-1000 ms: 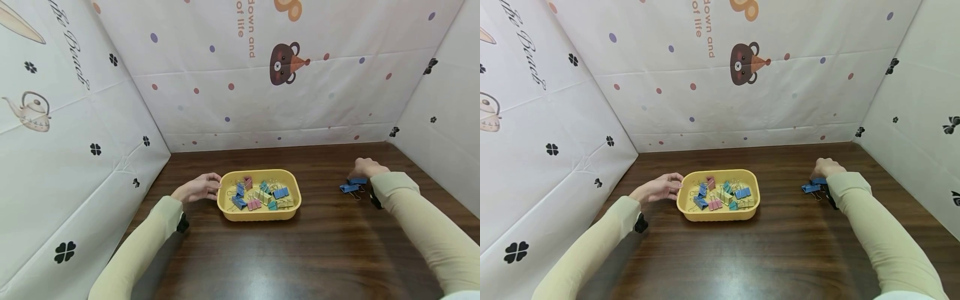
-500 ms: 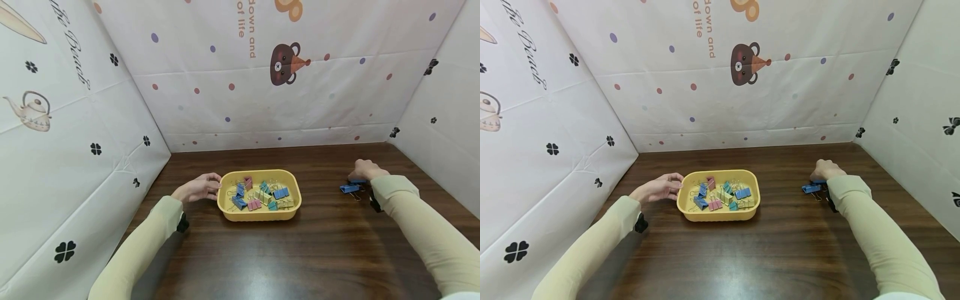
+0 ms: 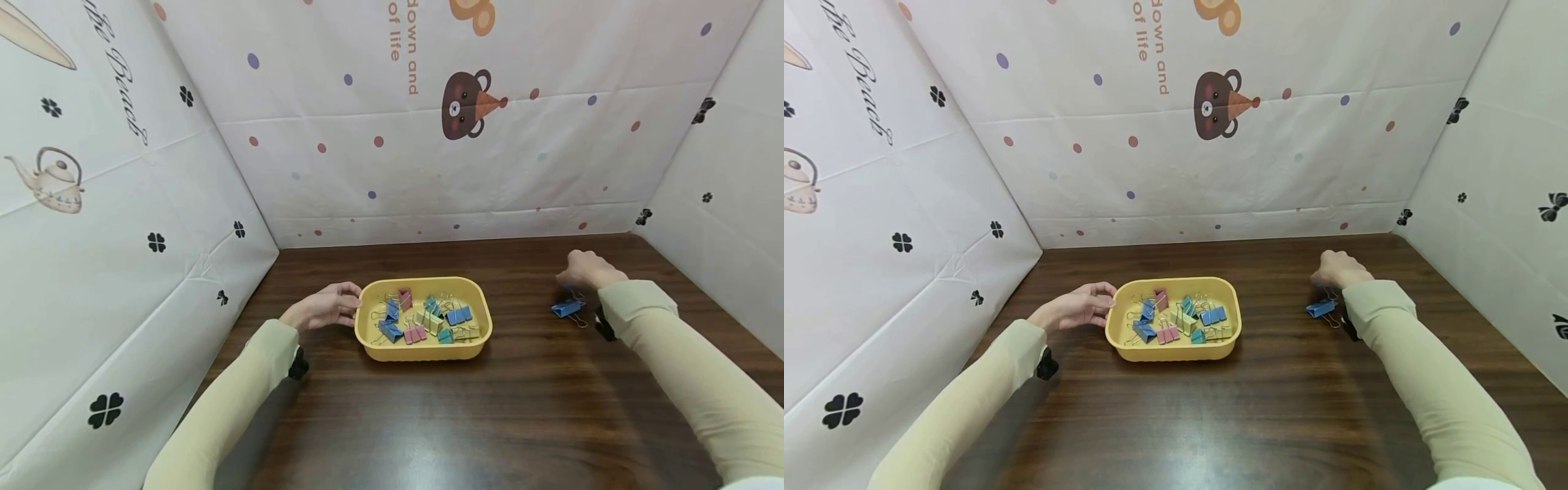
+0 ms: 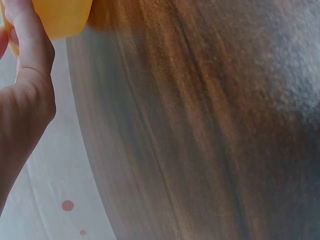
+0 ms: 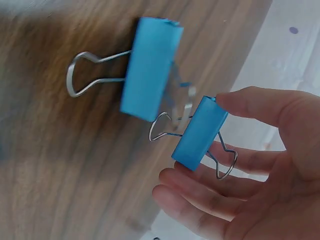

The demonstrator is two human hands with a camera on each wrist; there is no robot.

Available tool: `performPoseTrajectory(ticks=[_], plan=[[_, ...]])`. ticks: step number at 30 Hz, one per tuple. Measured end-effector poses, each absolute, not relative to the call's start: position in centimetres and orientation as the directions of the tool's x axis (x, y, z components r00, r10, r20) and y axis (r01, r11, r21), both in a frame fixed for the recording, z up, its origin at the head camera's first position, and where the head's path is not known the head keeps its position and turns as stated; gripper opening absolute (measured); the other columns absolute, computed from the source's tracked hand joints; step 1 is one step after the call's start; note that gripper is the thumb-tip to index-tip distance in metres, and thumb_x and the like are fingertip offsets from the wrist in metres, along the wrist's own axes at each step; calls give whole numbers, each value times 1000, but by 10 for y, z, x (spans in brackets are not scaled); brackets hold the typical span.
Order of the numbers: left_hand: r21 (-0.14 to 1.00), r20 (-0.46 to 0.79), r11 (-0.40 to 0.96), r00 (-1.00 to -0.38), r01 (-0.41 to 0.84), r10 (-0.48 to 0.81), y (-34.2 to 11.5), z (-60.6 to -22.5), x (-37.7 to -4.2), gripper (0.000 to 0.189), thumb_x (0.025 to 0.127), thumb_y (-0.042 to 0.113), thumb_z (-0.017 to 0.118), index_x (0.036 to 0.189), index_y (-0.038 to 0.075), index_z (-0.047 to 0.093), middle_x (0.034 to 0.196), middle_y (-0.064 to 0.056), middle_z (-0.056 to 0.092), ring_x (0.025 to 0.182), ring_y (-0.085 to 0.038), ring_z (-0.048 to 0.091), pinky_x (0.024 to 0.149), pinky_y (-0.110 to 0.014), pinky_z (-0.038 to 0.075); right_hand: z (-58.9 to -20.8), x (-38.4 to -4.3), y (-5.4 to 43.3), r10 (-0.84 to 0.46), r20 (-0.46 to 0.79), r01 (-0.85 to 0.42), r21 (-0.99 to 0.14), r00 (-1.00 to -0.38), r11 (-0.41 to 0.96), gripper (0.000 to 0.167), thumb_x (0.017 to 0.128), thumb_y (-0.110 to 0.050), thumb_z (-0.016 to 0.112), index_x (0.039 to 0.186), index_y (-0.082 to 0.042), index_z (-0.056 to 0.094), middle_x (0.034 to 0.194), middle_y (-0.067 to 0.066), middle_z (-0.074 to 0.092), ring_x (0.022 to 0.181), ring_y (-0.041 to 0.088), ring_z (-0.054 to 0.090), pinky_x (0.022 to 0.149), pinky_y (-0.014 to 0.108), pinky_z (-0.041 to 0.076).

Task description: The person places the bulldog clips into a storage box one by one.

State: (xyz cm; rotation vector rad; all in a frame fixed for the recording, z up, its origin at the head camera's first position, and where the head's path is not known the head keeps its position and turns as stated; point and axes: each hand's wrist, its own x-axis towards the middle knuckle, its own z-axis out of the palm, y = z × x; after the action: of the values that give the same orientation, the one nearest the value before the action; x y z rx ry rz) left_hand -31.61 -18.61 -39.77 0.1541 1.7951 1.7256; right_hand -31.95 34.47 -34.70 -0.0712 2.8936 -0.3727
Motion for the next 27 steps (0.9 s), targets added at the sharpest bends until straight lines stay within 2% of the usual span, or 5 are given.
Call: performPoseTrajectory(ticks=[5,11,18,25,27], plan=[[935,-347,129,-783,-330,516,-187,-398,-316,20,97,7,54,115,9,44,95,-6,59,79,-17,63,72,-33,58,-341,-321,334,-98,-229,-25,-300,-969,954,34,96,-31,51,90,2,51,71,11,54,63,27,55,60,37,41],[936,-345,126,-784,-329,515,-187,-399,-317,20,97,6,54,114,9,44,94,-6,59,78,-17,63,71,-32,58,-333,-320,321,-120,-238,-46,-296,-964,954,33,96,-31,48,82,-2,53,60,6,54,54,22,51,58,36,40],[935,-347,122,-786,-333,512,-187,-400,-317,20,97,6,55,114,8,44,93,-6,59,77,-17,63,71,-33,58,-324,-319,303,-146,-163,-97,-275,-976,956,37,96,-34,53,101,3,55,85,16,62,72,28,59,63,41,44],[934,-350,119,-791,-338,502,-187,-399,-317,20,97,6,55,114,8,44,94,-6,59,78,-17,63,71,-33,59,-318,-323,287,-174,-156,-126,-276,-972,953,36,96,-34,55,100,1,58,78,15,67,73,28,63,63,39,46],[933,-351,118,-791,-339,502,-187,-399,-317,20,97,6,55,114,9,45,94,-6,60,79,-17,63,71,-33,59,-316,-324,282,-180,-142,-137,-271,-973,953,38,95,-34,56,104,3,57,85,18,68,78,31,64,64,42,48]])
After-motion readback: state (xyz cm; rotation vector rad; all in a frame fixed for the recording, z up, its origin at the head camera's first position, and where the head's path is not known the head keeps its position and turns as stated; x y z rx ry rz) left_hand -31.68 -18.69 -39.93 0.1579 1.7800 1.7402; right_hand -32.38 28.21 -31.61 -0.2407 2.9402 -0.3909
